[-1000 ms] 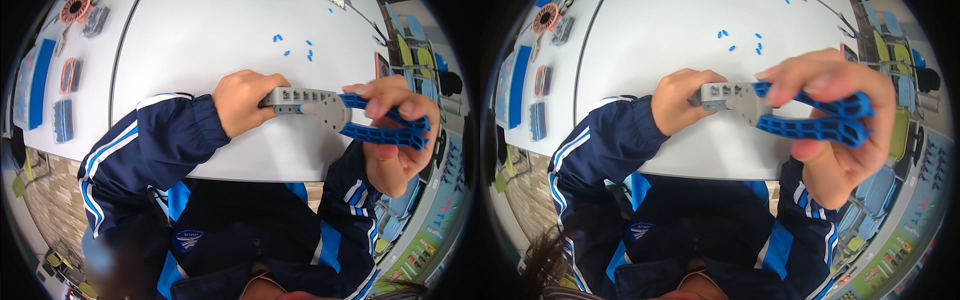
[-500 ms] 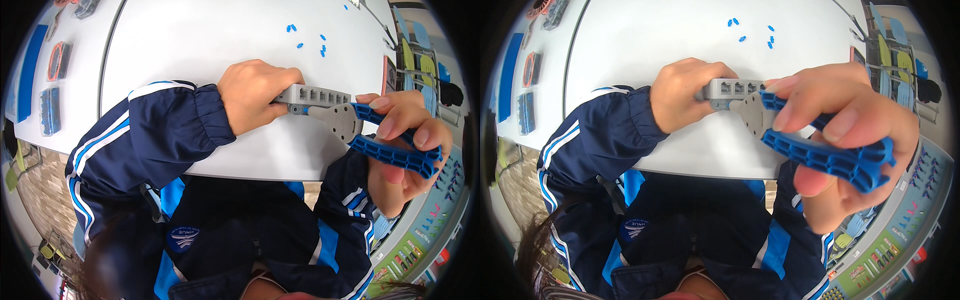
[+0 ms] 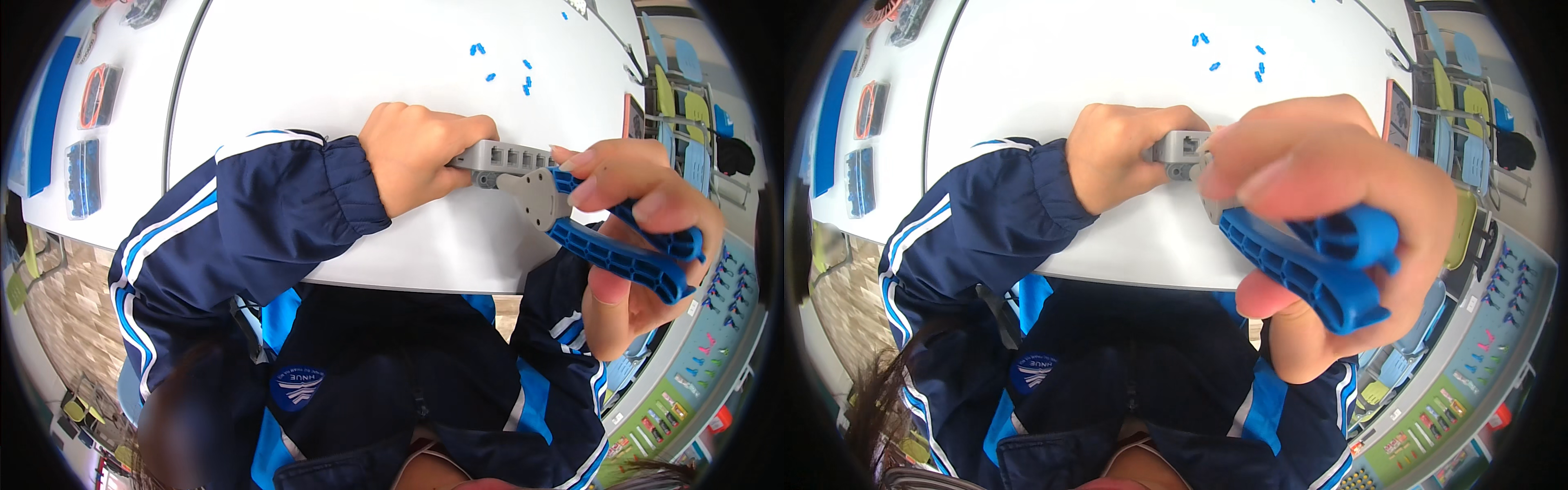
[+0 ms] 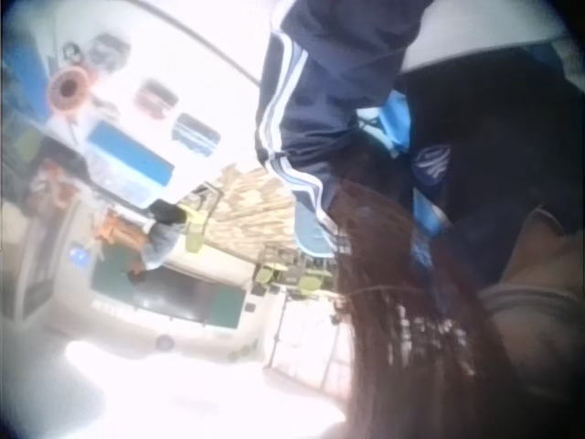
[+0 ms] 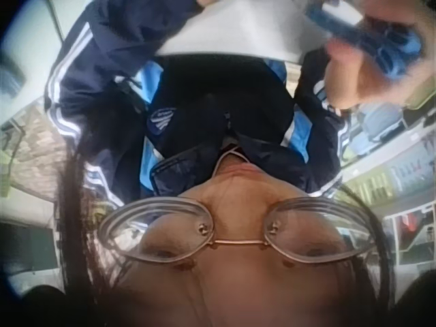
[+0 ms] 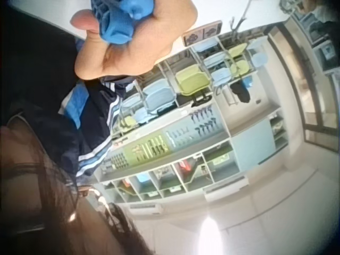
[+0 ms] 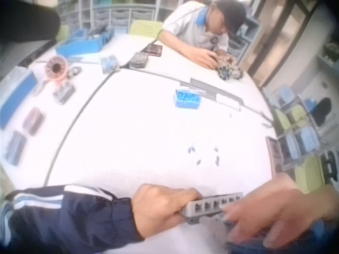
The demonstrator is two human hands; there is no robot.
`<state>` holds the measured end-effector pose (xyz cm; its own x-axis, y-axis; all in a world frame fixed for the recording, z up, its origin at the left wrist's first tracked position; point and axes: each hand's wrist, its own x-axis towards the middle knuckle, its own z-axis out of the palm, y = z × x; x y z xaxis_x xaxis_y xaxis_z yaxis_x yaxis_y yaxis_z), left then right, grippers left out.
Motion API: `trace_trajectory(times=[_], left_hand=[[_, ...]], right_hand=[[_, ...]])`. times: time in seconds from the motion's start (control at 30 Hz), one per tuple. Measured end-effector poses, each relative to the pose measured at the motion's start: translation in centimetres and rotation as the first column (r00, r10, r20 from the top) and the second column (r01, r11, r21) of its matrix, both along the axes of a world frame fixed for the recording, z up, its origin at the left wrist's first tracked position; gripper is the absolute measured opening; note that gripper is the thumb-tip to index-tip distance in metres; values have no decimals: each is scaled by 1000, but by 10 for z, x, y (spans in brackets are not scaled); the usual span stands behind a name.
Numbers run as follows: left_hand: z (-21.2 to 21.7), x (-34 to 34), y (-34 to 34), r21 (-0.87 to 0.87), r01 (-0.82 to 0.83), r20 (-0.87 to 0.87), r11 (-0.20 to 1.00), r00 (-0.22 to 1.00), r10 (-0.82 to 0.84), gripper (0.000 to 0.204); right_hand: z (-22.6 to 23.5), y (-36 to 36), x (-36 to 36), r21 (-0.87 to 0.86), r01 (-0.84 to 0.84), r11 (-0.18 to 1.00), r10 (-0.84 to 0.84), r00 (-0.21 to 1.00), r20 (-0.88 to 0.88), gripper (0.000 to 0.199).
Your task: The person assembles a small wheeled mechanical device using gray and blue plastic components. They attach wheels to a frame, insert small blue pins into a gray block, and use blue pliers to secure parts. The person also handles a smartphone briefly while assembling.
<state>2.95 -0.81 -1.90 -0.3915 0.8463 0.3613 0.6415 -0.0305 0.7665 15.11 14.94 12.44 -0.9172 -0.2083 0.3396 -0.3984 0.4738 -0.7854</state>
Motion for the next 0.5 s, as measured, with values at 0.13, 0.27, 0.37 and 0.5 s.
trace_trajectory(times=[0.13, 0.27, 0.37, 0.5], left_hand=[[-1, 1, 0, 13, 3, -9, 1000, 1000, -3, 26], [12, -5, -3, -117, 84, 45, 990, 996, -79, 36], [15, -20, -3, -127, 228, 84, 965, 972, -218, 49], [34, -61, -9, -3, 522, 603, 853, 681, -415, 54]], right_hand=[[-1, 14, 9, -153, -10, 988, 14, 1000, 24, 93], [-1, 34, 20, -304, 126, 944, -149, 988, -51, 121], [-14, 52, 26, -425, 319, 847, -389, 917, -87, 118], [-55, 85, 23, -630, 401, 665, -536, 844, -28, 90]])
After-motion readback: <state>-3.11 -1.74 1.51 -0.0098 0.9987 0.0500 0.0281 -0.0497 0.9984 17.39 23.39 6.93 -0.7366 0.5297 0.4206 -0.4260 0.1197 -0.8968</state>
